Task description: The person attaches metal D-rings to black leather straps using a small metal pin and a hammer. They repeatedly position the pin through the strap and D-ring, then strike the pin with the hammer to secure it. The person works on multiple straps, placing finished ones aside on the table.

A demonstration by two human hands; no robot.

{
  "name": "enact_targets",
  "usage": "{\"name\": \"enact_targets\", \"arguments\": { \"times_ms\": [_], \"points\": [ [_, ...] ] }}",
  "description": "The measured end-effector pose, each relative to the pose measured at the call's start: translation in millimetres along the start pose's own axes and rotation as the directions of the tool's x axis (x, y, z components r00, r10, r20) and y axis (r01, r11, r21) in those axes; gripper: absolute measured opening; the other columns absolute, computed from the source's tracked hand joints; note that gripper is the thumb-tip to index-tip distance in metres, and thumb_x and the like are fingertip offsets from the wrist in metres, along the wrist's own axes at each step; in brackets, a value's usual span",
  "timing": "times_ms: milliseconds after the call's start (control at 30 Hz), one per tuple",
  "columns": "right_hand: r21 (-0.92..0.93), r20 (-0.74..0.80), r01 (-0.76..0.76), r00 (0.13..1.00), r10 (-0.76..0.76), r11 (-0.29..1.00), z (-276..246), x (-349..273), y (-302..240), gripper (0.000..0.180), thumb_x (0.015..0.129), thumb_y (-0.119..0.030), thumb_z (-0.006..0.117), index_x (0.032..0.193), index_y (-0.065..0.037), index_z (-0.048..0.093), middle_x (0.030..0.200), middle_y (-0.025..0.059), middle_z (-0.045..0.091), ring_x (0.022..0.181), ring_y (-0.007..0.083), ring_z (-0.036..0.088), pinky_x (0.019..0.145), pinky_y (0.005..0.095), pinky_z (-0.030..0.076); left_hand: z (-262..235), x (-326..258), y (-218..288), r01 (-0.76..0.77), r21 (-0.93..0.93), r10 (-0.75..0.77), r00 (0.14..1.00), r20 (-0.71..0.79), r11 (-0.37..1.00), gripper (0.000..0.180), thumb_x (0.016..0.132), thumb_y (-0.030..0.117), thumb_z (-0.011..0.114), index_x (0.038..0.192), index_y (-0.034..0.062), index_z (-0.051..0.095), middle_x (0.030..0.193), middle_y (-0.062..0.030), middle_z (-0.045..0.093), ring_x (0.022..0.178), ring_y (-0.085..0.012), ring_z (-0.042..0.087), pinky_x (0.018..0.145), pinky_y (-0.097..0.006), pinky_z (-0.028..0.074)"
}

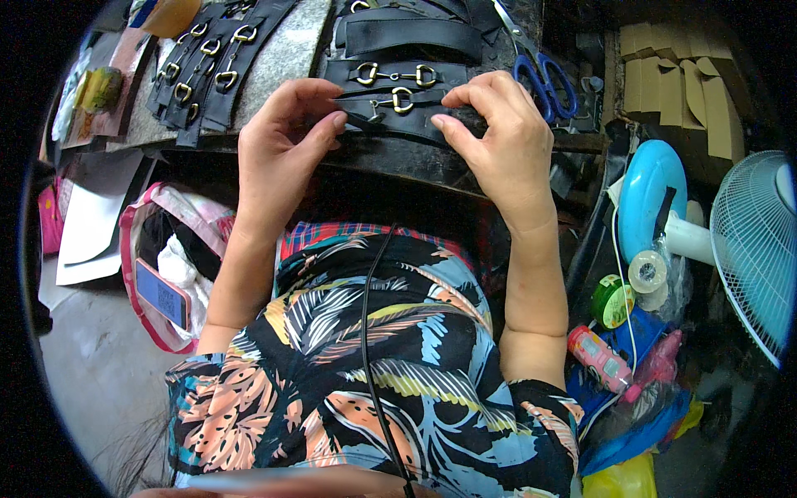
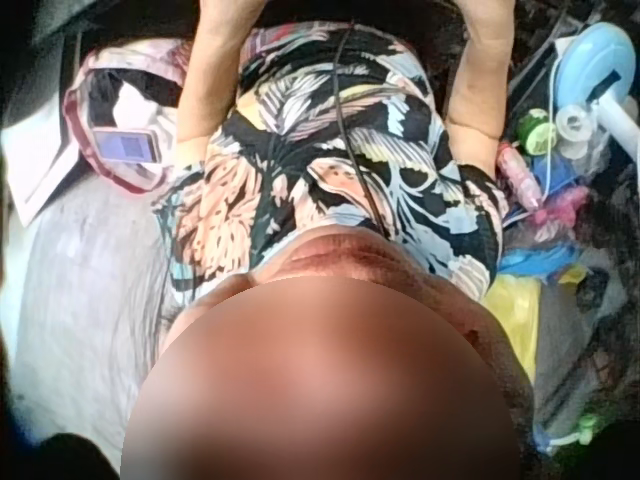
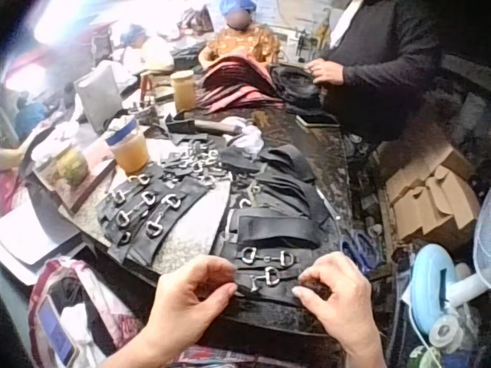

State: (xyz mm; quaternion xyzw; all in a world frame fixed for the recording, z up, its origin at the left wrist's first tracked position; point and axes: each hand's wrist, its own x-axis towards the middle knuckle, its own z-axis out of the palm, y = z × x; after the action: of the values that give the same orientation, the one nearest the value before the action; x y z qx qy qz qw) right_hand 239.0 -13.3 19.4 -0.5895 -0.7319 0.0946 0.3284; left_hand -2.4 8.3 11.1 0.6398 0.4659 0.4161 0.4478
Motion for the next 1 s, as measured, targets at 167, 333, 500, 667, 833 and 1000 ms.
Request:
{"name": "enact_targets", "arguments": {
  "times_ms": [167,333,500,667,833,1000],
  "points": [
    [-0.131,-0.038,0.034,0.999,-0.039,0.991,-2,-12,6,0.029,0.077,-0.022,0.085,0.103,-0.013,0.078,0.100,0.0043,0.067,0.095,0.0253,0.067,0.080,0.0372,0.054,1,0,1,-0.059,0.058,0.063,0.997,-0.055,0.997,0.025,0.090,-0.002,0.074,0.115,0.0028,0.070,0.095,-0.0059,0.074,0.086,-0.0098,0.070,0.073,-0.025,0.055],
    [-0.183,-0.085,0.117,0.987,-0.134,0.976,6,-7,6,0.029,0.079,-0.017,0.084,0.107,-0.017,0.078,0.099,0.0025,0.065,0.092,0.0234,0.066,0.075,0.0362,0.055,-3,1,5,-0.229,0.282,0.248,0.968,-0.032,0.932,0.024,0.087,-0.002,0.074,0.111,0.0039,0.071,0.092,-0.0101,0.073,0.081,-0.0214,0.071,0.071,-0.032,0.056],
    [-0.276,-0.065,0.231,0.964,-0.258,0.933,13,5,4,0.020,0.076,-0.015,0.084,0.095,-0.016,0.077,0.095,0.0000,0.064,0.086,0.0212,0.064,0.070,0.0348,0.054,-7,2,5,-0.320,0.410,0.346,0.938,0.012,0.854,0.024,0.082,-0.003,0.073,0.105,0.0050,0.071,0.092,-0.0099,0.072,0.083,-0.0285,0.067,0.074,-0.037,0.054],
    [-0.248,-0.071,0.262,0.955,-0.288,0.933,4,8,3,0.014,0.072,-0.012,0.083,0.082,-0.012,0.074,0.092,-0.0001,0.064,0.084,0.0208,0.064,0.069,0.0346,0.054,-15,3,3,-0.349,0.498,0.383,0.923,0.036,0.794,0.022,0.081,0.000,0.072,0.102,0.0063,0.070,0.093,-0.0084,0.072,0.084,-0.0304,0.065,0.075,-0.038,0.053],
    [-0.234,-0.039,0.258,0.961,-0.274,0.938,-2,-4,6,0.015,0.071,-0.010,0.082,0.083,-0.011,0.073,0.090,0.0005,0.065,0.082,0.0211,0.064,0.069,0.0344,0.053,-12,2,-1,-0.389,0.600,0.421,0.902,0.094,0.699,0.019,0.078,0.004,0.074,0.097,0.0098,0.072,0.089,-0.0062,0.069,0.082,-0.0292,0.062,0.072,-0.040,0.054],
    [-0.156,-0.041,0.188,0.980,-0.197,0.970,-2,-16,11,0.018,0.073,-0.010,0.082,0.089,-0.011,0.074,0.096,0.0018,0.067,0.085,0.0227,0.065,0.071,0.0352,0.054,-8,-1,-4,-0.325,0.780,0.396,0.912,0.108,0.535,0.017,0.074,0.007,0.076,0.090,0.0113,0.073,0.086,-0.0032,0.064,0.086,-0.0264,0.061,0.071,-0.038,0.055]
  ]
}}
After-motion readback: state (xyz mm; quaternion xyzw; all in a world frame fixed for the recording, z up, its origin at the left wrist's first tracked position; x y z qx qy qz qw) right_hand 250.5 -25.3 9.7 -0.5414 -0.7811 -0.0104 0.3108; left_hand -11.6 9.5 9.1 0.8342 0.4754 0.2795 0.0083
